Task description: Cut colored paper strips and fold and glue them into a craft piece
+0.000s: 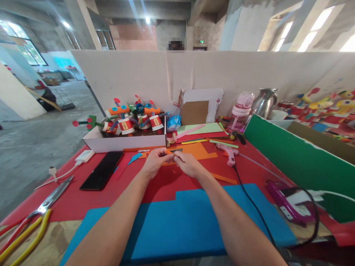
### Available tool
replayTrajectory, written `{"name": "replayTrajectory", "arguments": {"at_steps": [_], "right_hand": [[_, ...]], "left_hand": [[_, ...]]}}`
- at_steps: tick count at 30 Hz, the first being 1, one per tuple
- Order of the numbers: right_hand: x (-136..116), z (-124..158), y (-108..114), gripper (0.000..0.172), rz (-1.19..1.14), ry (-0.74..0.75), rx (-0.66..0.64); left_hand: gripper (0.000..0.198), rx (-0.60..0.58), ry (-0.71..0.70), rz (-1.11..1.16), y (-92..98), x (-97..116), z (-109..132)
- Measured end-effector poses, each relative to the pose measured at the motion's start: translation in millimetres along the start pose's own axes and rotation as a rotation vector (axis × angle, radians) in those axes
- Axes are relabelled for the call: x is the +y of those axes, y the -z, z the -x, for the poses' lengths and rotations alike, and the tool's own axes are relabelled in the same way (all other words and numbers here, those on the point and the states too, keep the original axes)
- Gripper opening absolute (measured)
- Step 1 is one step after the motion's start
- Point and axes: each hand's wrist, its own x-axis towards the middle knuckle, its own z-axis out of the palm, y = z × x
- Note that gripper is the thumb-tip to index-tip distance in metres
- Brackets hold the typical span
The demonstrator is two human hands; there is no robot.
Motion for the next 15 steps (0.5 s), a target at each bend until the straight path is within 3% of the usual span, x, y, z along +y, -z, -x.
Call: {"name": "replayTrajectory", "arguments": {"at_steps": [8, 13, 15], "right_hand": [[-0.9, -0.4, 1.7, 0.024, 0.040, -0.002, 0.008], [-0.3, -0.8, 2.6, 0.024, -0.028, -0.044, 0.028], [0.6, -1.7, 1.7, 0.025, -0.051, -0.044, 0.033]], "left_hand": [[0.032, 0.027, 0.003, -0.055, 0.3, -2.1, -2.1], [0.040, 0.140, -0.009, 0.020, -1.0, -1.0, -1.4], [0.037, 0.111, -0.028, -0.002, -3.6, 0.0, -0.6]]}}
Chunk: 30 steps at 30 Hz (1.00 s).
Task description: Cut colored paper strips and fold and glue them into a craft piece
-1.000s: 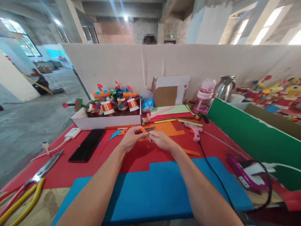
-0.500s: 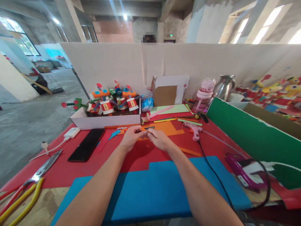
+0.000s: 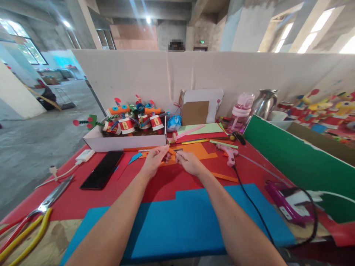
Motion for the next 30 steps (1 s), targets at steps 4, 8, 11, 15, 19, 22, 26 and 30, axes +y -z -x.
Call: {"name": "replayTrajectory", "arguments": {"at_steps": [4, 8, 11, 15, 19, 22, 26, 30], "right_hand": [[2.3, -0.9, -2.1, 0.026, 0.014, 0.012, -0.003], [4.4, 0.9, 0.8, 0.029, 0.007, -0.025, -0.050], [4.3, 2.5, 5.4, 0.028, -0.030, -0.072, -0.086], [2.2, 2.8, 7.8, 0.027, -0.081, -0.115, -0.063], [0.2, 1.8, 3.7, 0.027, -0.145, -0.105, -0.076], [0.6, 0.4, 0.4, 0.019, -0.147, -0.046, -0.059], [3.6, -0.9, -0.1, 0.021, -0.135, -0.014, -0.054], [4.9, -0.1, 1.4, 0.024, -0.168, -0.074, -0.109]], "left_hand": [[0.032, -0.057, -0.036, -0.121, -2.7, 0.9, 0.9], [0.035, 0.067, -0.023, -0.128, 2.6, -0.1, -1.1], [0.043, 0.180, -0.009, -0.062, 7.5, -0.6, -3.3], [0.043, 0.123, 0.002, 0.037, 7.8, -1.5, -4.4], [0.033, 0.018, 0.021, -0.126, 2.4, -5.8, -3.8], [0.031, 0.017, 0.007, -0.177, -0.6, -9.7, -3.7], [0.031, 0.064, 0.018, -0.117, 0.2, -10.5, -4.9], [0.030, 0.134, -0.004, -0.008, 6.2, -7.6, -7.0]]}}
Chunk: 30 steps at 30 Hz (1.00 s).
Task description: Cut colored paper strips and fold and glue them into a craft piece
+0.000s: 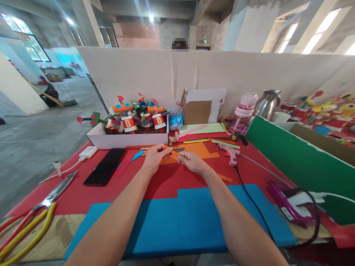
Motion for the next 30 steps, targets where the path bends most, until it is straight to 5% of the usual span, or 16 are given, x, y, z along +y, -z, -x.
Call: {"name": "replayTrajectory", "arguments": {"at_steps": [10, 15, 18, 30], "right_hand": [[1.9, 3.3, 9.2, 0.025, -0.151, -0.133, 0.055], [-0.4, 2.0, 6.1, 0.025, -0.284, -0.083, 0.020], [-3.3, 2.0, 1.4, 0.026, -0.219, -0.055, -0.002], [5.7, 6.4, 30.1, 0.027, 0.276, -0.065, 0.059]], "left_hand": [[0.038, 0.288, -0.101, 0.069, 23.9, 2.0, -11.8], [0.040, -0.088, -0.008, -0.012, 3.5, 2.8, 0.0], [0.035, -0.139, -0.047, -0.122, -8.3, -0.5, 5.4], [0.027, 0.205, -0.024, 0.066, 20.0, -0.6, -10.7]]}}
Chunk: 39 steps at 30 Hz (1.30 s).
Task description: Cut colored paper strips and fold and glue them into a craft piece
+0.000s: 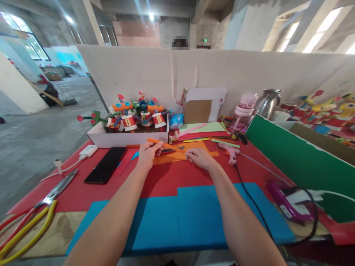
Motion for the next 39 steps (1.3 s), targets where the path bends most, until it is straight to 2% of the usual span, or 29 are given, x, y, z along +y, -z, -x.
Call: {"name": "replayTrajectory", "arguments": {"at_steps": [5, 10, 12, 14, 16, 17, 18, 21, 23, 26, 30, 32, 36, 39], "right_hand": [[6.0, 4.5, 14.1, 0.025, 0.015, 0.011, 0.020], [14.4, 10.0, 26.6, 0.025, 0.021, 0.012, 0.135], [20.8, 10.9, 33.6, 0.024, -0.012, -0.041, 0.256], [26.4, 9.4, 38.4, 0.024, -0.034, -0.120, 0.488], [27.4, 4.9, 35.8, 0.026, -0.086, -0.176, 0.712], [25.0, 1.7, 30.2, 0.028, -0.145, -0.185, 0.770], [20.6, -1.8, 21.7, 0.029, -0.247, -0.172, 0.743], [-1.0, -11.3, -16.3, 0.023, -0.623, -0.061, 0.419], [-14.9, -15.1, -41.5, 0.031, -0.792, 0.021, 0.303], [-23.5, -17.4, -61.4, 0.031, -0.940, 0.047, 0.328], [-17.0, -17.4, -59.6, 0.029, -0.936, -0.056, 0.481], [-14.0, -17.5, -57.7, 0.030, -0.934, -0.093, 0.508], [-14.7, -17.7, -60.0, 0.032, -0.970, -0.083, 0.461], [-14.4, -17.4, -57.1, 0.035, -0.964, -0.082, 0.457]], "left_hand": [[0.026, 0.085, -0.070, 0.030, 9.0, 4.5, -6.1], [0.022, 0.183, -0.104, 0.098, 20.3, 7.5, -12.4], [0.021, 0.248, -0.123, 0.150, 26.3, 9.3, -16.4], [0.020, 0.299, -0.134, 0.233, 30.4, 12.0, -19.6], [0.018, 0.298, -0.117, 0.341, 29.1, 15.1, -19.9], [0.017, 0.281, -0.093, 0.394, 25.7, 16.1, -18.3], [0.015, 0.251, -0.056, 0.438, 20.3, 16.3, -15.3], [0.010, 0.136, 0.105, 0.486, -4.2, 11.2, 0.2], [0.010, 0.035, 0.200, 0.454, -21.0, 3.8, 12.9], [0.018, -0.078, 0.262, 0.380, -36.8, -6.5, 27.2], [0.036, -0.092, 0.240, 0.310, -40.8, -10.4, 32.7], [0.038, -0.103, 0.207, 0.278, -40.3, -9.5, 33.3], [0.034, -0.228, 0.089, 0.158, -39.1, -7.3, 35.8], [0.032, -0.231, -0.039, 0.048, -36.3, -6.3, 34.8]]}}
